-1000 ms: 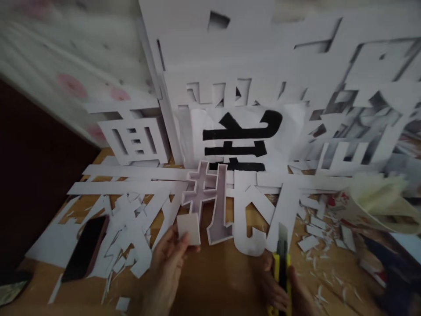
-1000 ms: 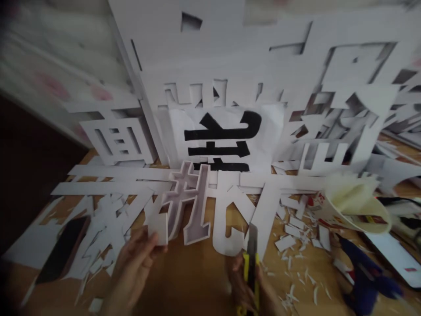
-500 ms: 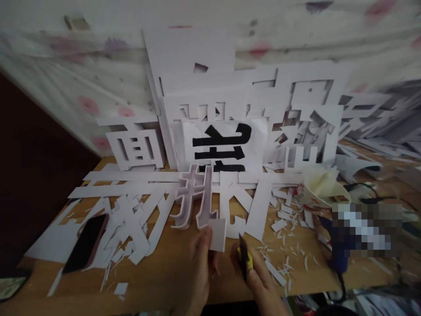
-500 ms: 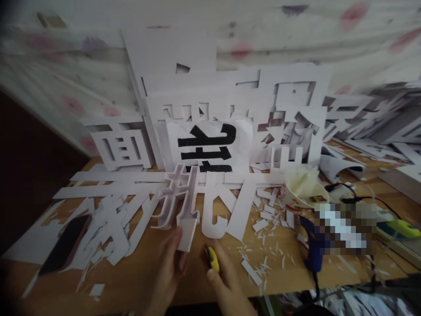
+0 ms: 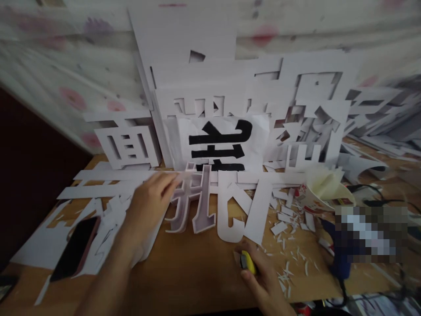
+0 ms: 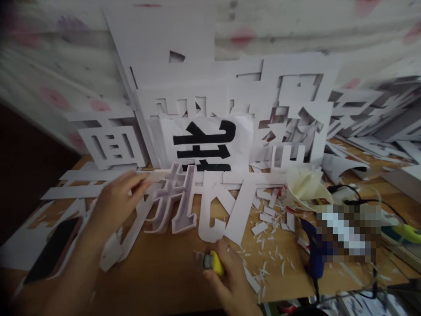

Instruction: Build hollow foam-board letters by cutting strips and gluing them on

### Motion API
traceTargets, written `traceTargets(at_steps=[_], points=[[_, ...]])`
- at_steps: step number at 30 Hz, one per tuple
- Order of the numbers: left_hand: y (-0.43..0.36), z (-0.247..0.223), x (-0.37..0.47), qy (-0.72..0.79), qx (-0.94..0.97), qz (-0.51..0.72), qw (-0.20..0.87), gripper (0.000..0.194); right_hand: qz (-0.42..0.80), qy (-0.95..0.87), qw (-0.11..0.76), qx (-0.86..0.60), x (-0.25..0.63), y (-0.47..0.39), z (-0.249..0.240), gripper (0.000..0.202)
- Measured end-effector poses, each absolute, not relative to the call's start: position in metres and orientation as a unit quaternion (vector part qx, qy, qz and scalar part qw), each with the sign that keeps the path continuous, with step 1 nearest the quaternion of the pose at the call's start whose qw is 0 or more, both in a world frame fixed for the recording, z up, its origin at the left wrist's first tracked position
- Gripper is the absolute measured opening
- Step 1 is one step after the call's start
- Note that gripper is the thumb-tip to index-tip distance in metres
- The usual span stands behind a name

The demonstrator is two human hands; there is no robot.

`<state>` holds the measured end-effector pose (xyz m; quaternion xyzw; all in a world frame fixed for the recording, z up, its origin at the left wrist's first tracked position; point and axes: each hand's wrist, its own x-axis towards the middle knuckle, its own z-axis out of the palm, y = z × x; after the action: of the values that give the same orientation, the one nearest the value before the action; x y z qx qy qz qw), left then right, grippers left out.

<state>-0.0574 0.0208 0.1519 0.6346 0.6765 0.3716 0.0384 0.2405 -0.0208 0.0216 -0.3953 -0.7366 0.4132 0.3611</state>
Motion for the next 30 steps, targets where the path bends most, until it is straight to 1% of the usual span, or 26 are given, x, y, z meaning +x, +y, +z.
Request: traceTargets(at_steps=[1,2,4,7,10,12,17,21,23,25,27,29,30], points=[[0.037,0.161,-0.070,0.670,0.662,0.336,0.018,0.020,0.416,-0.732,0.359,-0.403,0.242,-0.019,0.017,0.035],[0.053,0.166,-0.078,0.664,0.684,0.302,0.023,0.021,0.419,-0.727,0.356,-0.411,0.244,-0.017,0.014,0.034],[0.082,0.167,-0.086,0.654,0.702,0.274,0.066,0.022,0.428,-0.717,0.354,-0.422,0.244,-0.013,0.008,0.034],[0.111,0.153,-0.086,0.648,0.707,0.250,0.133,0.014,0.425,-0.692,0.370,-0.451,0.241,-0.007,0.006,0.034],[0.125,0.139,-0.084,0.641,0.734,0.166,0.152,0.018,0.407,-0.700,0.383,-0.444,0.239,0.002,0.007,0.036],[0.130,0.134,-0.084,0.613,0.766,0.112,0.156,0.022,0.400,-0.721,0.374,-0.424,0.239,0.010,0.007,0.036],[0.141,0.124,-0.084,0.572,0.797,0.084,0.173,0.021,0.403,-0.733,0.345,-0.426,0.238,0.019,0.008,0.036],[0.143,0.122,-0.085,0.584,0.777,0.122,0.201,0.020,0.421,-0.676,0.359,-0.487,0.233,0.012,0.012,0.040],[0.137,0.128,-0.084,0.618,0.731,0.187,0.219,0.014,0.428,-0.648,0.370,-0.511,0.231,0.009,0.016,0.040],[0.122,0.135,-0.079,0.651,0.655,0.284,0.260,0.010,0.436,-0.642,0.379,-0.504,0.229,0.008,0.023,0.036],[0.101,0.140,-0.069,0.652,0.567,0.379,0.331,0.019,0.443,-0.638,0.399,-0.488,0.223,0.009,0.032,0.031],[0.074,0.141,-0.052,0.627,0.491,0.444,0.410,0.027,0.450,-0.607,0.434,-0.491,0.214,0.009,0.043,0.027],[0.059,0.140,-0.042,0.611,0.463,0.476,0.431,0.029,0.452,-0.576,0.461,-0.501,0.209,0.009,0.049,0.026]])
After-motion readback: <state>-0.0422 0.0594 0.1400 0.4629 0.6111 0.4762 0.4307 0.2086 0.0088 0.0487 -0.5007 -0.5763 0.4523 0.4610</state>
